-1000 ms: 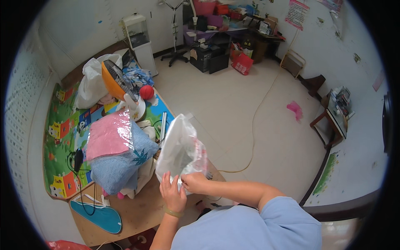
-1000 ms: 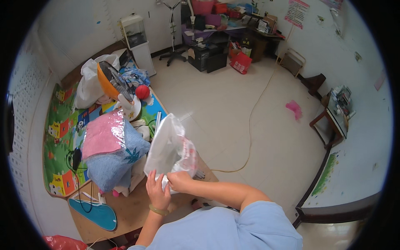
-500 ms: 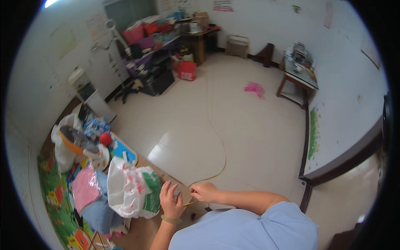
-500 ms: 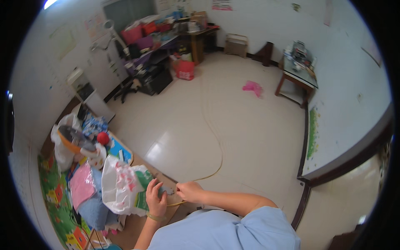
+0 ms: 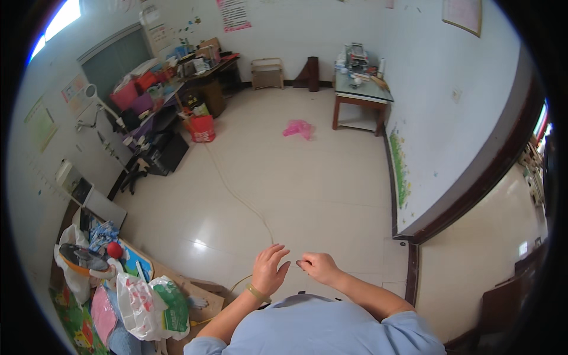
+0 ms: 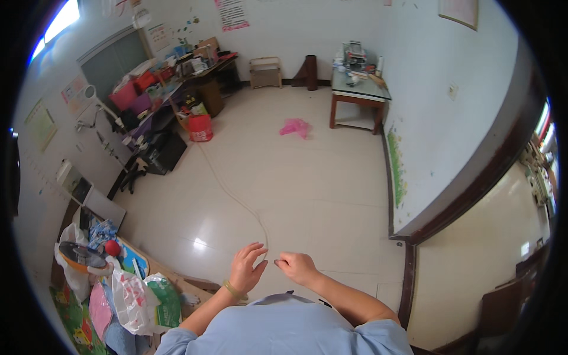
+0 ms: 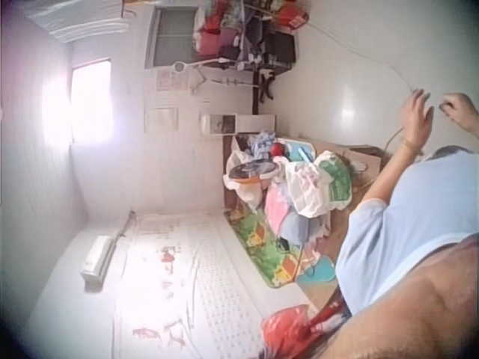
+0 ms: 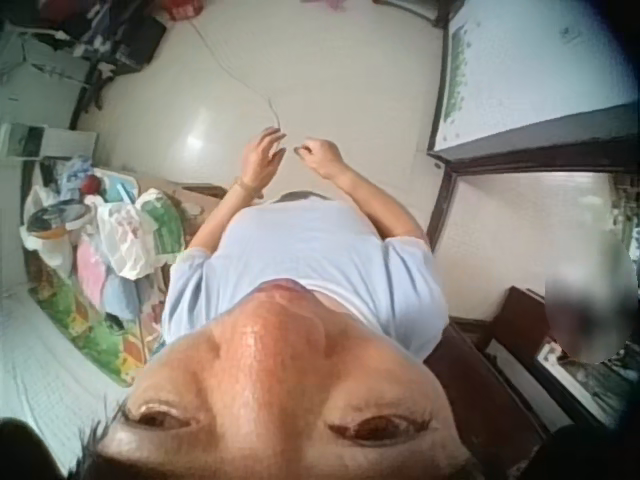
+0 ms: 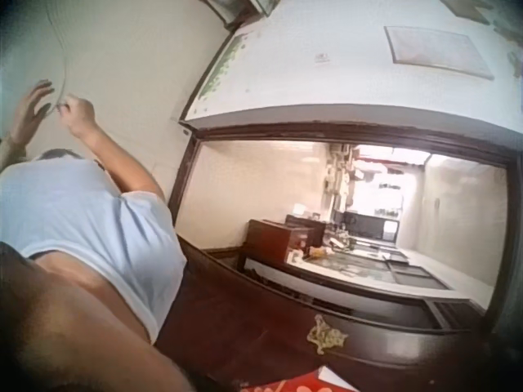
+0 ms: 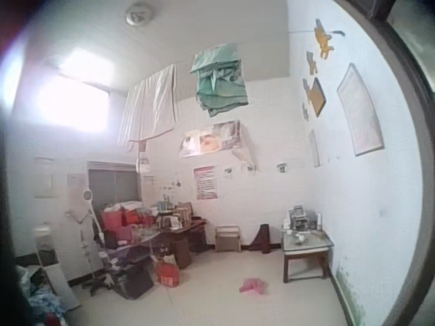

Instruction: The person places several bottles on a cabinet, adjusts a framed picture, picks up a dustpan and brush, walks through a doorway, and places a book into a cabinet. The actions involve moving and arranging household items across different rooms.

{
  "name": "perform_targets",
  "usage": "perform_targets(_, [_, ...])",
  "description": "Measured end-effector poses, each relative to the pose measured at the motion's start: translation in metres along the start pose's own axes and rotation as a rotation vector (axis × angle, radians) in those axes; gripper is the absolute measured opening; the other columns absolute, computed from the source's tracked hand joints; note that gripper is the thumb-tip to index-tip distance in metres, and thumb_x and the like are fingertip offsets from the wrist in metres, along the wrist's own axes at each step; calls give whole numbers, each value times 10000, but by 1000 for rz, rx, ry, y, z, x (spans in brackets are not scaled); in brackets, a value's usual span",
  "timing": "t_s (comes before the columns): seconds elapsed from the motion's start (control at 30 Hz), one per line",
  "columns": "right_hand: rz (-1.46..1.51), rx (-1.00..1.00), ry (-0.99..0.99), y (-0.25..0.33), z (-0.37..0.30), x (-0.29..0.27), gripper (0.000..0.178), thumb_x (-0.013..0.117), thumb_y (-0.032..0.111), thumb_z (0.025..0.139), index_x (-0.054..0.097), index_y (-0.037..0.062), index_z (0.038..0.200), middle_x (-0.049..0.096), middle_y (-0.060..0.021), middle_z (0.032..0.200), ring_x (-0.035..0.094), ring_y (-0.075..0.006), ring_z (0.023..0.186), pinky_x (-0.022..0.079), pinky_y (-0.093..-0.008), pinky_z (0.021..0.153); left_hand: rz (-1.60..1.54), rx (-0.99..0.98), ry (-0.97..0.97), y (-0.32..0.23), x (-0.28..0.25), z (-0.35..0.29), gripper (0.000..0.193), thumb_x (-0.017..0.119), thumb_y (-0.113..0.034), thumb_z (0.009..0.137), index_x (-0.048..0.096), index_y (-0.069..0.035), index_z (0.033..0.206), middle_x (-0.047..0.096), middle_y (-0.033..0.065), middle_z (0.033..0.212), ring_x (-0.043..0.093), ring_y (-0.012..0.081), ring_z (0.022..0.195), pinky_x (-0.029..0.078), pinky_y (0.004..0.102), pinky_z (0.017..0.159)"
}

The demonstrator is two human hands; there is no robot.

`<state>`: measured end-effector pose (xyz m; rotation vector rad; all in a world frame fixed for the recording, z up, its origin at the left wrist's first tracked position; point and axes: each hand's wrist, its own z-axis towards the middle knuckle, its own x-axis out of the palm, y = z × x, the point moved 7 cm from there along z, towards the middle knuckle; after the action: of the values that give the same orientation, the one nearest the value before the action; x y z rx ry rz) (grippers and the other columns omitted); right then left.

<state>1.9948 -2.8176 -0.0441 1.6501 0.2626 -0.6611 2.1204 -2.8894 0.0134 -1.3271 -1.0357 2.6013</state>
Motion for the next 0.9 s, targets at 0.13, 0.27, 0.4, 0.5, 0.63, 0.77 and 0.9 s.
perform_targets(0.13, [105, 42, -165, -28, -28, -44, 232, 552, 240, 855, 547, 38, 743, 585, -116, 646, 555, -289, 583, 427, -382, 545, -89, 95, 71, -23, 40, 31, 290, 669, -92, 752, 611, -73, 1035, 586, 113, 1120, 525, 302, 1093, 411, 422, 905])
perform_targets(0.27, [129, 106, -297, -51, -45, -71, 149, 567, 170, 862, 569, 22, 842, 629, -80, 712, 614, -172, 611, 478, -298, 573, -136, 133, 122, -39, 62, 55, 264, 667, -88, 755, 623, -72, 1014, 602, 106, 1083, 540, 289, 1071, 419, 402, 891])
perform_targets(0.4, [141, 109, -387, -55, -52, -88, 135, 576, 138, 848, 575, 26, 922, 639, -92, 783, 626, -195, 685, 489, -310, 618, -201, 151, 154, -39, 82, 73, 229, 662, -67, 749, 640, -73, 978, 634, 80, 934, 584, 258, 920, 444, 369, 813])
perform_targets(0.5, [149, 180, -388, -59, -51, -96, 147, 573, 149, 842, 575, 38, 938, 643, -110, 829, 630, -248, 752, 489, -338, 658, -239, 105, 232, -31, 98, 85, 196, 652, -53, 745, 651, -77, 940, 618, 61, 767, 580, 232, 754, 454, 352, 721])
perform_targets(0.63, [112, 196, -430, -67, -38, -105, 151, 583, 152, 842, 576, 34, 936, 645, -108, 831, 633, -241, 753, 490, -331, 655, -260, -2, 336, -17, 114, 111, 179, 632, -29, 737, 662, -86, 903, 569, 51, 648, 546, 210, 640, 448, 320, 630])
perform_targets(0.77, [144, 250, -464, -75, -13, -114, 152, 589, 161, 846, 577, 33, 927, 646, -106, 833, 638, -233, 750, 492, -328, 653, -298, 26, 327, 1, 121, 149, 211, 617, -9, 731, 658, -90, 922, 592, 67, 731, 573, 237, 721, 462, 329, 650])
perform_targets(0.9, [130, 279, -493, -81, 21, -122, 148, 593, 161, 846, 577, 34, 920, 645, -103, 831, 637, -229, 750, 492, -326, 653, -396, 167, 115, 10, 118, 191, 180, 625, -25, 741, 645, -82, 911, 610, 86, 839, 591, 275, 790, 477, 369, 674])
